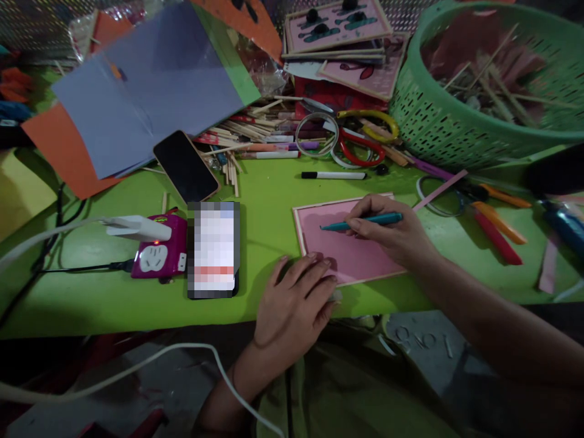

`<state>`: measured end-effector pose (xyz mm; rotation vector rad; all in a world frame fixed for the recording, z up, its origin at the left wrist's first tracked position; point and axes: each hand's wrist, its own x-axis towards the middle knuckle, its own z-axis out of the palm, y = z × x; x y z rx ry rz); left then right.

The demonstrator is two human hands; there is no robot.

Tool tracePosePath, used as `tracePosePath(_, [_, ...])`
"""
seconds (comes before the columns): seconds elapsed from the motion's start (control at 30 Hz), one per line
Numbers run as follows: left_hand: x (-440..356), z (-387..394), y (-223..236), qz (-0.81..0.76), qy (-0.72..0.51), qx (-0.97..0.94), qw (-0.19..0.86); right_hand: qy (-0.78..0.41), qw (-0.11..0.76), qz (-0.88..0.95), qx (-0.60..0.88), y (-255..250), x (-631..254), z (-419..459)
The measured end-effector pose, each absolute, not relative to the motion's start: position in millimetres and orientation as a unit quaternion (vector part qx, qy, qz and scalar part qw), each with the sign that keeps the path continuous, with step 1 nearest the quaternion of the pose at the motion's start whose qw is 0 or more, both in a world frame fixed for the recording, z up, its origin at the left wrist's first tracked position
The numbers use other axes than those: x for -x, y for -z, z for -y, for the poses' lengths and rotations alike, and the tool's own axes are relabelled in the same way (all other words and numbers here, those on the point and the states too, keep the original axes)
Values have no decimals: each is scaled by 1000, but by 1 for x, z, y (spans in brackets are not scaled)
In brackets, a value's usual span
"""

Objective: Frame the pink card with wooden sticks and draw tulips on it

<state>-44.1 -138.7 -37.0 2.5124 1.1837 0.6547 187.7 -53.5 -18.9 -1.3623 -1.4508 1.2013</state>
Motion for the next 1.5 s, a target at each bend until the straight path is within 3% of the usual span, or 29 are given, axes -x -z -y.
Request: tracePosePath(1.5, [44,137,39,-404,-229,-877,126,-453,408,569,552,16,-189,52])
